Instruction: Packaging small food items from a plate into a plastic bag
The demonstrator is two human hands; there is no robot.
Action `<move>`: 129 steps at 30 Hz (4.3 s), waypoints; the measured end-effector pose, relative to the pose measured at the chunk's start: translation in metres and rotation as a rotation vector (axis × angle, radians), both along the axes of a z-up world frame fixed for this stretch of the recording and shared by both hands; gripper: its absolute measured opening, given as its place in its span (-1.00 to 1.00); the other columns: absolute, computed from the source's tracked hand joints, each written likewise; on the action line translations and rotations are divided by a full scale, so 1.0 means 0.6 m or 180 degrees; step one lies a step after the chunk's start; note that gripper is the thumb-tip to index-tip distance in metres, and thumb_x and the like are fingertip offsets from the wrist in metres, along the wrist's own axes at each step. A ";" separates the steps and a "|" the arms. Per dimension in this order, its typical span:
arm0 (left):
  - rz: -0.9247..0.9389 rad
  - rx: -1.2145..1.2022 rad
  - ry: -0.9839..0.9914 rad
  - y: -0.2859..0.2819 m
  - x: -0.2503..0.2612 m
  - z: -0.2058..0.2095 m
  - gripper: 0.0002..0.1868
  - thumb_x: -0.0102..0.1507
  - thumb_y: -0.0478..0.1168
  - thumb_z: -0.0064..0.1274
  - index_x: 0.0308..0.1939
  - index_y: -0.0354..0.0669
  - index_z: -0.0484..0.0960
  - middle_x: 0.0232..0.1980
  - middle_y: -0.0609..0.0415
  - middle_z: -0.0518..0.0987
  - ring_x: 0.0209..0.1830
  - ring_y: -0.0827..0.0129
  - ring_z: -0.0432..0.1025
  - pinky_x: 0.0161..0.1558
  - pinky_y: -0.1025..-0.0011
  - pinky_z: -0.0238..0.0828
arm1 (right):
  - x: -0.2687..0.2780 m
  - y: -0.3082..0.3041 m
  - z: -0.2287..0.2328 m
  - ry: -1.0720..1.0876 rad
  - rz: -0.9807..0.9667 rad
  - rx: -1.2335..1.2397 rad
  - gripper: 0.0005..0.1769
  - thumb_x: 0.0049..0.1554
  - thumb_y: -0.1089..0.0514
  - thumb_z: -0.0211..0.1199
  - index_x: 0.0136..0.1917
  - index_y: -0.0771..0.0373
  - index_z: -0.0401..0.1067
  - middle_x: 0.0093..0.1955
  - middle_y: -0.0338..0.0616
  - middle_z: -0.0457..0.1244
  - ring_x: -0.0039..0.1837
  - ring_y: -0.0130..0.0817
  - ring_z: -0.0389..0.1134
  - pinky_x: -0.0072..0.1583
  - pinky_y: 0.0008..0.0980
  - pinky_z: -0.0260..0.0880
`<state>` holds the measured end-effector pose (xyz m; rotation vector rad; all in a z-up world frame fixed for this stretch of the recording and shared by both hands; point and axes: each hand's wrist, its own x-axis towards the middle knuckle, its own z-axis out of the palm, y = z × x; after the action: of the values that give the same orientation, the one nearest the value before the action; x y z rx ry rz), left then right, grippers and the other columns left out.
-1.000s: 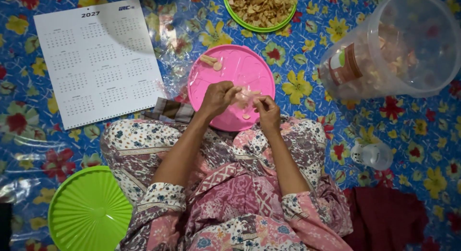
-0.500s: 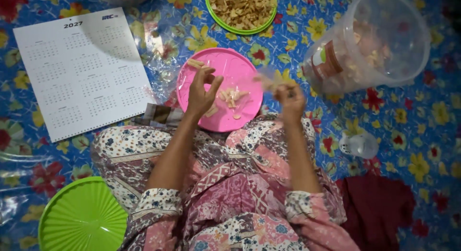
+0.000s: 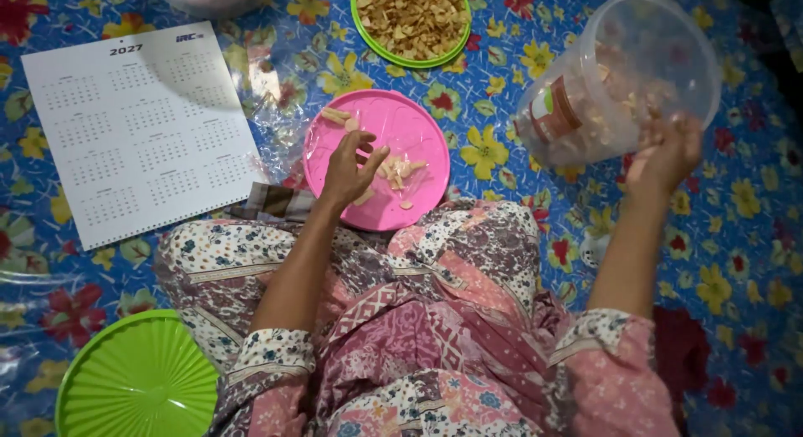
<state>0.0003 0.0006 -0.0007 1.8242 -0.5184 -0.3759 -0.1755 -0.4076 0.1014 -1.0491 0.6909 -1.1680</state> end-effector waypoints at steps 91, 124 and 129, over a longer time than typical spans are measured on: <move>-0.0489 -0.0273 -0.0392 -0.027 -0.010 -0.082 -0.68 0.07 -0.13 0.20 -0.21 -0.26 0.58 -0.36 -0.21 0.53 -0.35 0.01 0.49 -0.23 0.14 0.42 | 0.105 0.416 -0.225 0.1524 0.2525 -0.0832 -0.91 0.09 0.20 0.22 -0.09 0.17 0.37 -0.28 -0.25 0.28 -0.28 -0.56 0.25 -0.25 -0.61 0.30; -0.1083 0.0260 -0.0817 -0.027 -0.006 -0.079 -0.98 0.06 -0.25 0.07 -0.44 -0.05 0.57 -0.46 0.00 0.54 -0.33 0.03 0.48 -0.24 0.16 0.40 | 0.107 0.421 -0.207 0.1712 0.2654 -0.2444 -0.86 0.02 0.16 0.31 -0.30 0.22 0.41 -0.34 -0.23 0.16 -0.25 -0.38 0.25 -0.12 -0.42 0.27; -0.1020 0.0353 -0.0875 -0.024 -0.011 -0.084 -0.98 0.04 -0.25 0.02 -0.48 -0.01 0.54 -0.46 0.05 0.54 -0.32 0.07 0.48 -0.22 0.18 0.39 | 0.101 0.415 -0.227 0.1716 0.2630 -0.2404 -0.86 0.03 0.15 0.30 -0.29 0.20 0.42 -0.35 -0.23 0.16 -0.24 -0.41 0.24 -0.11 -0.44 0.28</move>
<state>-0.0063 -0.0139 -0.0511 1.9136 -1.0049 -0.3766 -0.1146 -0.1587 -0.0347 -2.0775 0.1254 -0.3801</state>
